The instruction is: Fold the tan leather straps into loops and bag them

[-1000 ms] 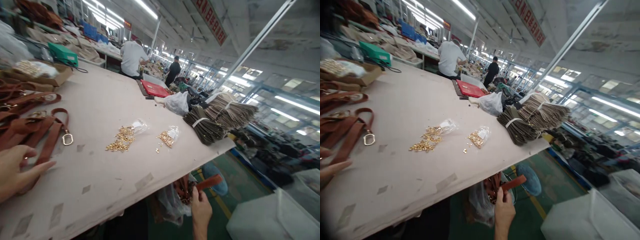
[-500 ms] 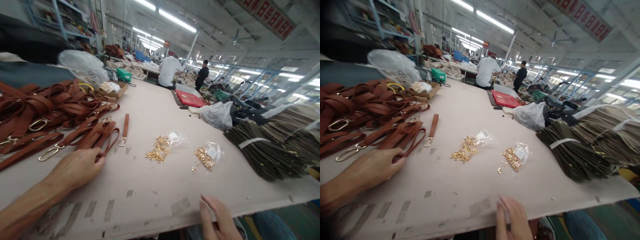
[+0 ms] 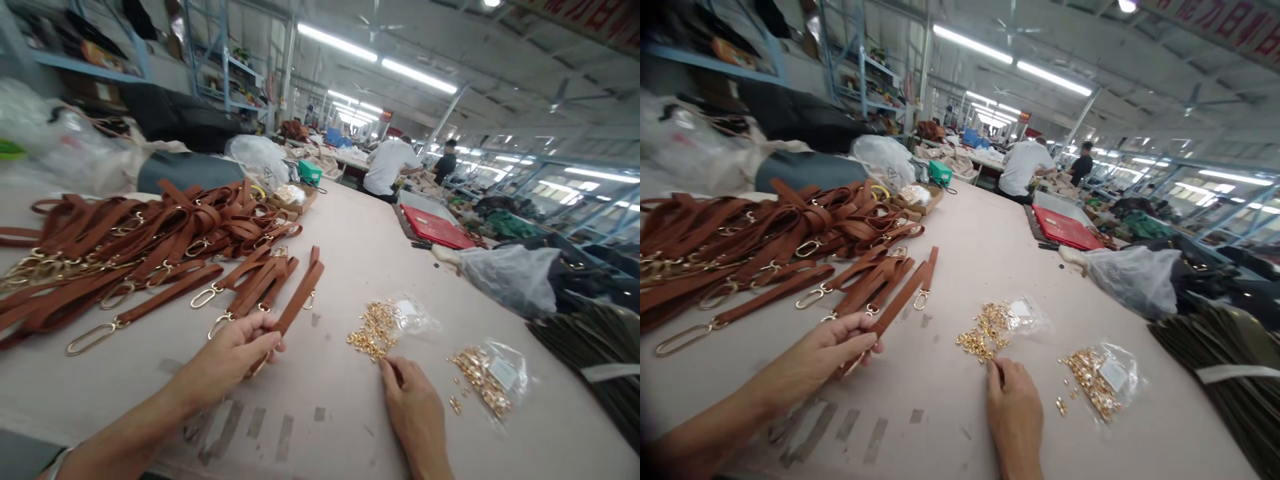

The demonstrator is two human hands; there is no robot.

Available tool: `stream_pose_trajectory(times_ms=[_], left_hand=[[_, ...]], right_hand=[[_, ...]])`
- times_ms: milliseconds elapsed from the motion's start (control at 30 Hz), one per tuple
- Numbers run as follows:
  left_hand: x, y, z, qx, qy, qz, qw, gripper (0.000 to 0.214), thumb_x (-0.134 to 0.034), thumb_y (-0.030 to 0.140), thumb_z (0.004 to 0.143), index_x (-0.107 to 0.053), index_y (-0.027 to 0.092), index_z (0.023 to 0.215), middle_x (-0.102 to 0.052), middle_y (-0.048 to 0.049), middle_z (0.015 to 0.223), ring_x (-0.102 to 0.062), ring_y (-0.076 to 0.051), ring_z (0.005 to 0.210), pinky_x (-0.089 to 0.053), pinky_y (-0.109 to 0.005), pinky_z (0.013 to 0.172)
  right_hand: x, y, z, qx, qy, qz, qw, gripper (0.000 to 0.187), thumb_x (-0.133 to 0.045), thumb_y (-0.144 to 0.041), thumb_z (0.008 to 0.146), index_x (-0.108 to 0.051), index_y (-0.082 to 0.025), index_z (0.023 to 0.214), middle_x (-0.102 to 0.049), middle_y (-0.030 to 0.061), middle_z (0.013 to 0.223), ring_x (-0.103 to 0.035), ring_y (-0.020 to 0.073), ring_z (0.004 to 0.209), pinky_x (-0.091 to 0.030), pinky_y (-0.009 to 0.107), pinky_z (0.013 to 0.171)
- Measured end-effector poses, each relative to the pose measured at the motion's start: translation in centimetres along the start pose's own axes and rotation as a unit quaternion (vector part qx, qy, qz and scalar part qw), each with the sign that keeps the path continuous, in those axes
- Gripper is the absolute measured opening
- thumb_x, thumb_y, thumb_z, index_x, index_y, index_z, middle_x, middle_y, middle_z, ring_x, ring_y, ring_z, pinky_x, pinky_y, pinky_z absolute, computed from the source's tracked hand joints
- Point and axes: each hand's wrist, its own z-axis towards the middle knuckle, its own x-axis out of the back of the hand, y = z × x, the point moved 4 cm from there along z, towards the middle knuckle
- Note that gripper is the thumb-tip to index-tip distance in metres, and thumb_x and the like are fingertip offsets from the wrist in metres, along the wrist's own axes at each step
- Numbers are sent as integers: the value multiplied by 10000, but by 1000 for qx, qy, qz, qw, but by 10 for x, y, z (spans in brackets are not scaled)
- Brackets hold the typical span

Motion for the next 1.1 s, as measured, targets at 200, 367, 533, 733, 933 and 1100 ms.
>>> stream_pose_trajectory(times_ms=[200,367,533,733,933,1100], left_hand=[[-33,-11,-22,39,-71,-97,992,338,-632,424,809,-593,167,1025,-728,-64,940,-541,-124,687,-319,-221,559],[-66,-20,-34,43,-136,-104,984,361,-598,412,830,-620,149,1077,-713,-35,894,-395,-76,544,-268,-213,525],[-92,-19,-48,12,-184,-102,978,223,-582,298,860,-659,171,1027,-646,47,738,-423,-79,560,-283,-205,538],[-103,-17,-58,-31,-202,-101,974,190,-549,246,887,-677,167,1003,-685,22,790,-594,-145,760,-427,-251,750],[-101,-16,-67,-78,-198,-24,977,203,-494,235,924,-689,197,964,-710,11,853,-644,-187,850,-460,-269,801],[-97,-15,-71,-135,-166,90,973,273,-471,248,957,-700,289,1100,-747,35,971,-673,-183,922,-470,-231,814]], right_hand=[[18,0,-26,-137,-28,154,978,372,-611,-580,746,-675,-218,805,-720,41,749,-674,244,706,-493,339,675],[19,-30,-68,-146,-51,370,916,338,-706,-517,769,-674,-182,791,-657,-5,619,-621,153,599,-498,238,592],[0,-53,-101,-161,-107,531,825,275,-764,-445,756,-739,-176,809,-715,28,626,-663,161,597,-542,265,635],[2,-52,-111,-149,-118,511,838,238,-764,-398,767,-763,-172,842,-725,41,630,-678,178,607,-552,281,631],[8,-56,-113,-135,-154,474,856,224,-730,-393,793,-767,-182,858,-711,29,650,-647,163,608,-520,253,585],[6,-65,-120,-126,-143,504,843,160,-708,-354,804,-718,-195,809,-684,-4,686,-603,134,639,-484,227,615]])
